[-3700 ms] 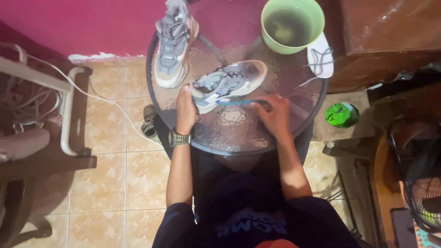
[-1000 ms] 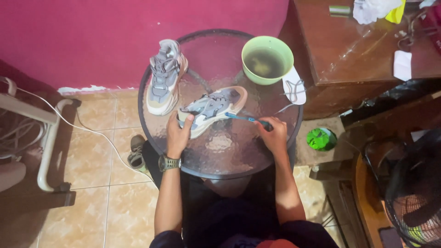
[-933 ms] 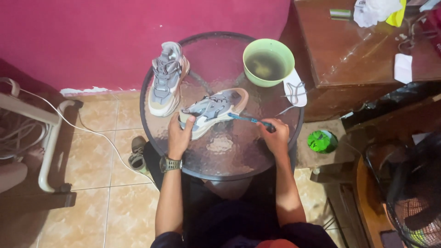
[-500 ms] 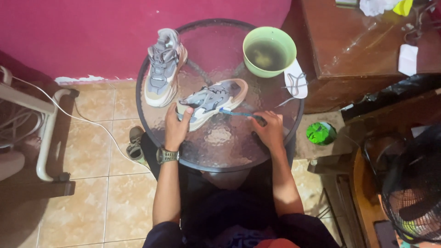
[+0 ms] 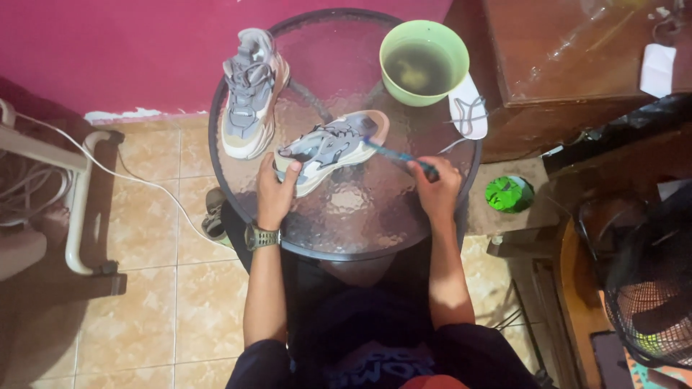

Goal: The person scrubs a white and grey sneaker with a toothbrush, focusing on the upper and side panels. The person rotates the shoe to access different areas while scrubbing.

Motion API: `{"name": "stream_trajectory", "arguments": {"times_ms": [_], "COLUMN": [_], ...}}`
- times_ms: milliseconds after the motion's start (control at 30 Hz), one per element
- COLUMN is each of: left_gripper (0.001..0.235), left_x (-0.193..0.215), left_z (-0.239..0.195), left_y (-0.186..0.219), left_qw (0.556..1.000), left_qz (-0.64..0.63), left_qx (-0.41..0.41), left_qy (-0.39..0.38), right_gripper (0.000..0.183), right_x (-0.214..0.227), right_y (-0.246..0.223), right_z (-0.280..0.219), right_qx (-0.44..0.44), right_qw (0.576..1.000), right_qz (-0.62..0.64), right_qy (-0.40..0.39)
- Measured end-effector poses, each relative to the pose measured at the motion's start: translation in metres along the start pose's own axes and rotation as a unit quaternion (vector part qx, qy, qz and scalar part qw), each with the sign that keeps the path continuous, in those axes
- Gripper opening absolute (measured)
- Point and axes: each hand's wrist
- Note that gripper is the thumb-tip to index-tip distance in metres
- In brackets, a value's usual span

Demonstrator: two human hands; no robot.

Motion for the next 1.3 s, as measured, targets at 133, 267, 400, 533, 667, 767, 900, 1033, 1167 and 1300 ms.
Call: {"name": "stream_trajectory", "arguments": {"times_ms": [133, 267, 400, 533, 667, 767, 900, 1033, 1167, 1300], "left_gripper": [0.040, 0.041, 0.040, 0.040, 0.040, 0.040, 0.040, 0.042, 0.041, 0.042], "left_x": [0.000, -0.001, 0.000, -0.001, 0.001, 0.003, 0.006, 0.005, 0.004, 0.003], "left_z": [0.002, 0.001, -0.001, 0.000, -0.001, 0.002, 0.004, 0.003, 0.003, 0.002], "left_y": [0.002, -0.003, -0.010, -0.012, -0.005, -0.004, 0.004, 0.003, 0.000, 0.000], "left_qw": [1.000, 1.000, 1.000, 1.000, 1.000, 1.000, 1.000, 1.000, 1.000, 1.000], "left_qz": [-0.003, -0.005, -0.002, 0.000, -0.010, -0.012, -0.016, -0.015, -0.015, -0.017], "left_qx": [-0.005, -0.003, -0.005, -0.007, -0.009, -0.014, -0.013, -0.015, -0.015, -0.014], "left_qy": [-0.007, -0.007, -0.005, -0.013, -0.004, -0.007, -0.010, -0.010, -0.011, -0.009], "right_gripper": [0.014, 0.012, 0.013, 0.007, 0.013, 0.012, 0.011, 0.013, 0.014, 0.011], "right_x": [0.001, 0.008, 0.003, -0.004, -0.001, -0.001, 0.003, 0.004, 0.009, 0.009], "right_y": [-0.032, -0.030, -0.034, -0.015, -0.023, -0.019, -0.034, -0.036, -0.041, -0.041], "right_z": [-0.008, -0.001, -0.005, -0.002, -0.001, -0.001, -0.003, -0.002, -0.001, -0.003], "right_qx": [0.030, -0.014, 0.023, 0.017, 0.013, 0.004, 0.024, -0.002, 0.014, 0.018], "right_qw": [0.993, 0.991, 0.989, 0.995, 0.994, 0.993, 0.993, 0.991, 0.987, 0.988], "right_qz": [0.016, 0.031, -0.010, 0.038, 0.040, 0.051, 0.023, 0.049, 0.027, 0.016], "right_qy": [-0.117, -0.132, -0.146, -0.093, -0.097, -0.102, -0.117, -0.124, -0.158, -0.155]}}
Point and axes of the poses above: each hand's wrist, its own z-axis towards the middle knuckle, its own x-axis out of the back of the hand, y = z × x, and after that the axes turned 13 degrees about -x, right-handed
